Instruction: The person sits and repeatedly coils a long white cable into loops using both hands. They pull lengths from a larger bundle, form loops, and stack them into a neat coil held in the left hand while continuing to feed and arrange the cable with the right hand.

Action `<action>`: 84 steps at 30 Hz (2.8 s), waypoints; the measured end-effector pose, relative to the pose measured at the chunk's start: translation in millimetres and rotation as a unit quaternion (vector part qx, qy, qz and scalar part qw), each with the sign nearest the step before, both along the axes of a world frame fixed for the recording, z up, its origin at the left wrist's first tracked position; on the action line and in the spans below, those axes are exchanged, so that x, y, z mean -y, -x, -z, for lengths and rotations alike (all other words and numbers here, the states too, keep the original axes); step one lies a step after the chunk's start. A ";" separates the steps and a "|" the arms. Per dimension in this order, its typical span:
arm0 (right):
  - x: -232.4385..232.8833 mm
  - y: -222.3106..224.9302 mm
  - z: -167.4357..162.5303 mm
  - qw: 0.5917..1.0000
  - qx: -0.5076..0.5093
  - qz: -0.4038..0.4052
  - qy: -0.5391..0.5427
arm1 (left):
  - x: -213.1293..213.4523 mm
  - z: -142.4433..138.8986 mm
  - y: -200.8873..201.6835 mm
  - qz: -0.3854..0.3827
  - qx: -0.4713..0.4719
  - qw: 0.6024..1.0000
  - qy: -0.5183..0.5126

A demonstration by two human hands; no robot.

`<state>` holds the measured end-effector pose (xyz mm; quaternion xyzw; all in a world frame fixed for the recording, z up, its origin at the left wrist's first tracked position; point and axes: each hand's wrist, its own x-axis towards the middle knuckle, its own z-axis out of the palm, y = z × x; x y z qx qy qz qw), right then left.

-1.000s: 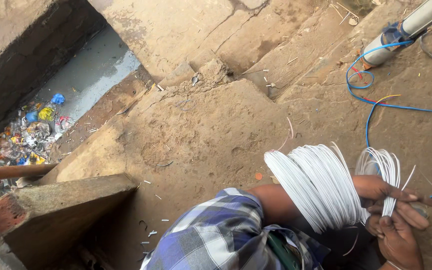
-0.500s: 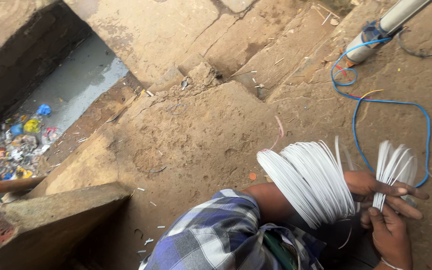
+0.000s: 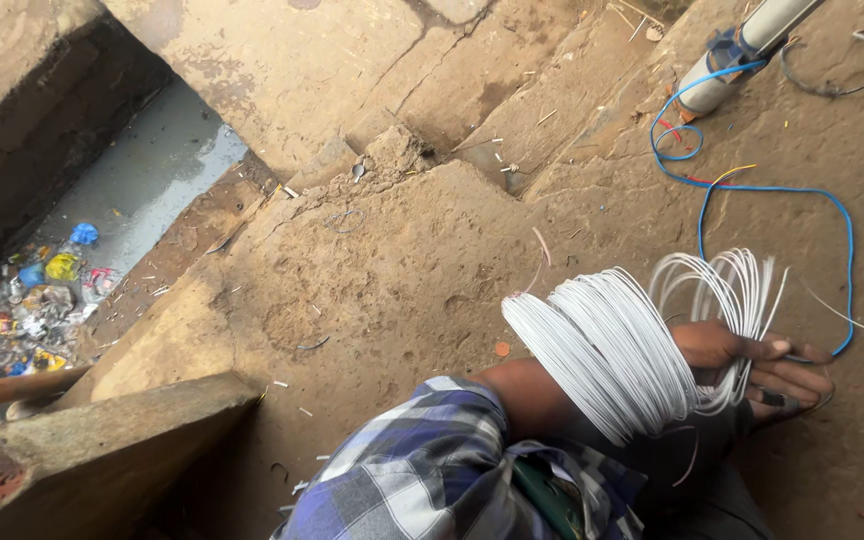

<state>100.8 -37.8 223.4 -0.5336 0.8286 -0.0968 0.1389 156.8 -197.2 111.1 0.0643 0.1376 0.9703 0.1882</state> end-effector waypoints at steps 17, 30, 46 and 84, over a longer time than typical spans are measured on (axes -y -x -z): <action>64.5 38.4 -2.2 0.988 -0.025 -0.123 0.093 | -33.0 6.9 32.9 -0.005 -0.032 0.999 0.014; 18.5 -67.5 110.2 0.850 0.124 0.353 0.372 | 8.9 22.0 -2.6 -0.096 0.006 0.899 0.426; -42.1 -67.8 117.6 0.772 0.461 0.280 0.338 | -3.5 -19.4 -26.4 -0.008 -0.092 0.990 0.110; -83.5 -17.2 113.5 0.743 0.310 0.406 0.432 | -8.1 -2.1 -16.2 -0.116 0.054 0.969 0.213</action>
